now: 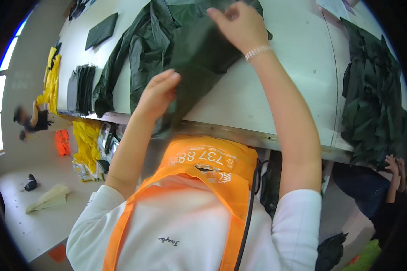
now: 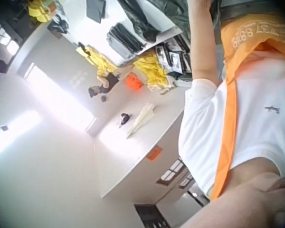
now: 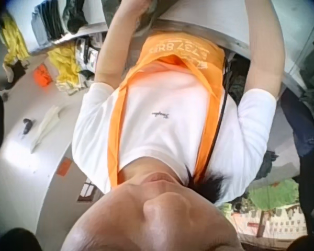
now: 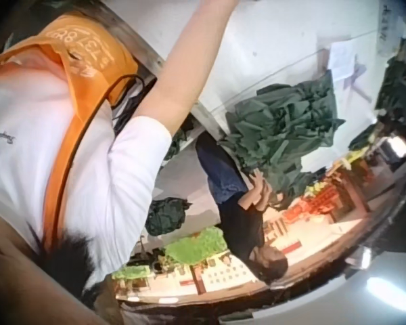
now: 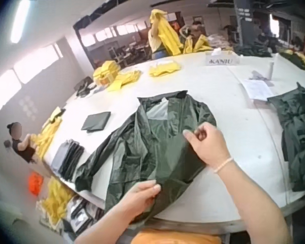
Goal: The person folds a dark green jacket on a white table. They smooth the fabric, fold the sleeves inward, fold the jacket in half, then into a compact rectangle, and place it on a stack of similar folded jackets.
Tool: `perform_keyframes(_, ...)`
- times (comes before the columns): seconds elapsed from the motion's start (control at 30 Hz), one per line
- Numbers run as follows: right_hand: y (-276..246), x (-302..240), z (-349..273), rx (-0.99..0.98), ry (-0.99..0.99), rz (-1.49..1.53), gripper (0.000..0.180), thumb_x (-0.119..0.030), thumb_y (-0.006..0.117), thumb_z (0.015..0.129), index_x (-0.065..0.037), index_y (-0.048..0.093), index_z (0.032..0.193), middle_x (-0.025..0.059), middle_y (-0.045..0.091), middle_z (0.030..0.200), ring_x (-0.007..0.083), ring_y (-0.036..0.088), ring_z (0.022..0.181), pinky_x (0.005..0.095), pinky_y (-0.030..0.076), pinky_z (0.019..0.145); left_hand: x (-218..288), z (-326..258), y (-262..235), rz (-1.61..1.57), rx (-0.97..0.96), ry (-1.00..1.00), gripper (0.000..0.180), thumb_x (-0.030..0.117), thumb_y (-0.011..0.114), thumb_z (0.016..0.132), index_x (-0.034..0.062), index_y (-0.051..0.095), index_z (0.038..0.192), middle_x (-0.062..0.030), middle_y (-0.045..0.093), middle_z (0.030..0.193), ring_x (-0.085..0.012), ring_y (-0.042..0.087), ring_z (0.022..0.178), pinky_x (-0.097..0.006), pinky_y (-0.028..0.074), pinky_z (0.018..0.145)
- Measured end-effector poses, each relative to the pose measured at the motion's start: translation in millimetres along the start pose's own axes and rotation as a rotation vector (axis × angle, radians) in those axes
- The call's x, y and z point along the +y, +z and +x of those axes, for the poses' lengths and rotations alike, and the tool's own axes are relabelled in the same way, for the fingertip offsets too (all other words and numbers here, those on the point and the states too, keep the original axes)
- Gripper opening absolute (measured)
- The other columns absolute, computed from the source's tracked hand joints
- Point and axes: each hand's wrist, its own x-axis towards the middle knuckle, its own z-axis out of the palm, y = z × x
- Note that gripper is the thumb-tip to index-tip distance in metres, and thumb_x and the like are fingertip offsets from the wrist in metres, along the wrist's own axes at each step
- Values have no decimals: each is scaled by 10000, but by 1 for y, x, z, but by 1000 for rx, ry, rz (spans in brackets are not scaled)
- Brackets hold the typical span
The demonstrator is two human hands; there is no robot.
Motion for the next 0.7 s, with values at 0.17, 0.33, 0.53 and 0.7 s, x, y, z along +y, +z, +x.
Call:
perform_keyframes(0.17,-42,-51,-88,-555,112,-331,394,-398,712,727,-38,587,828,156,640,747,341,629,731,403,497,653,-20,-9,66,614,-518,331,275,162,615,853,-19,625,1060,-174,618,1079,-281,596,1012,-359,457,860)
perform_keyframes(0.33,-85,35,-173,-286,331,-292,113,-87,626,776,-43,541,836,131,627,718,315,629,694,382,484,618,-96,19,60,892,-396,685,426,170,550,863,-13,507,1245,-215,529,1256,-371,490,1176,-386,402,989)
perform_keyframes(0.53,-106,58,-269,-28,584,-196,120,-12,618,772,-19,512,828,54,536,628,117,485,555,268,418,547,-95,28,44,838,-407,488,355,84,503,882,-3,504,1226,-215,568,1156,-367,537,1086,-369,425,936)
perform_keyframes(0.7,-104,46,-296,178,692,-52,128,24,611,776,-13,509,844,-1,536,680,54,469,613,203,406,583,-91,23,57,831,-395,466,331,76,512,871,-13,535,1189,-223,580,1121,-375,551,1048,-372,443,909)
